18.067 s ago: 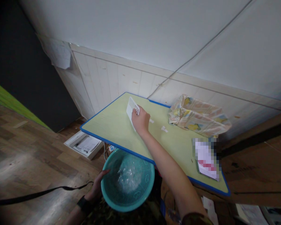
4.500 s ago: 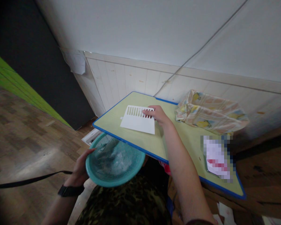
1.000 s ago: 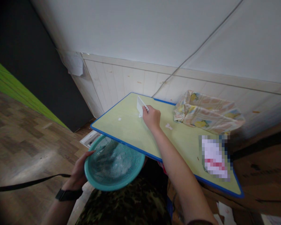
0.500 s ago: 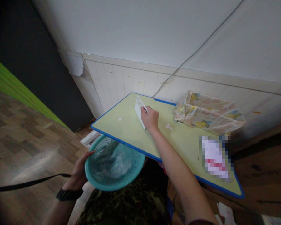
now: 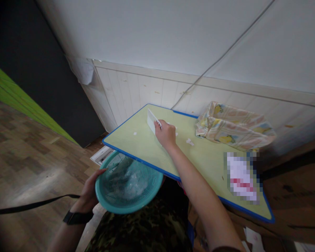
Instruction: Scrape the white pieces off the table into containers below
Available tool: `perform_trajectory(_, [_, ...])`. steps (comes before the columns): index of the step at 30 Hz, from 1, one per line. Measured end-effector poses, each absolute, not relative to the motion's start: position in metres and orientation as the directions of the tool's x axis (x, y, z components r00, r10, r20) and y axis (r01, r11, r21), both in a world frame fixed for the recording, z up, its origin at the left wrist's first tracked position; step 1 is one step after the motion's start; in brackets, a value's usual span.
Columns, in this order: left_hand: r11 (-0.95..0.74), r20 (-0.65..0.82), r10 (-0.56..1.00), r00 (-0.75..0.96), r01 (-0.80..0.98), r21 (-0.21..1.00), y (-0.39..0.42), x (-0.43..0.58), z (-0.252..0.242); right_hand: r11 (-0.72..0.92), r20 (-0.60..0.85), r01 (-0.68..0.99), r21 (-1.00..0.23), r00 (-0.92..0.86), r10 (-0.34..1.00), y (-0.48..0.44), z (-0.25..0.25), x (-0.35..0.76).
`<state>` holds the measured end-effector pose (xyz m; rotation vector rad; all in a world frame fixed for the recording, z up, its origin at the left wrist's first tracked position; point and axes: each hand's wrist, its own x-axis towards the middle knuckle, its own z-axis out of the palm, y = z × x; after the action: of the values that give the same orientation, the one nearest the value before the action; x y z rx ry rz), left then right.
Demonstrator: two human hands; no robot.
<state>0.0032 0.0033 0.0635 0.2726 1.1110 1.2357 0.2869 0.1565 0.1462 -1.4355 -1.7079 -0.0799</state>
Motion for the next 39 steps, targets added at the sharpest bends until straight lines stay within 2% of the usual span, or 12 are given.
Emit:
perform_trajectory(6, [0.379, -0.511, 0.857, -0.067, -0.592, 0.712, 0.004, 0.001, 0.059, 0.344, 0.628, 0.817, -0.463, 0.029, 0.777, 0.160, 0.144, 0.288])
perform_trajectory(12, [0.358, -0.512, 0.854, -0.088, -0.615, 0.703, 0.004, 0.003, 0.062, 0.408, 0.637, 0.821, -0.400, -0.072, 0.768, 0.160, 0.141, 0.283])
perform_trajectory(16, [0.380, -0.524, 0.848, -0.084, -0.593, 0.710, 0.004, 0.003, 0.063, 0.402, 0.677, 0.831, -0.384, -0.042, 0.734, 0.156, 0.142, 0.281])
perform_trajectory(30, [0.368, -0.526, 0.846, -0.091, -0.613, 0.699, 0.004, 0.004, 0.064, 0.472, 0.709, 0.744, -0.473, 0.003, 0.706, 0.154, 0.147, 0.282])
perform_trajectory(39, [0.416, -0.542, 0.841, 0.008, -0.650, 0.636, 0.003, 0.003, 0.063, 0.563, 0.699, 0.602, -0.566, -0.012, 0.715, 0.151, 0.157, 0.270])
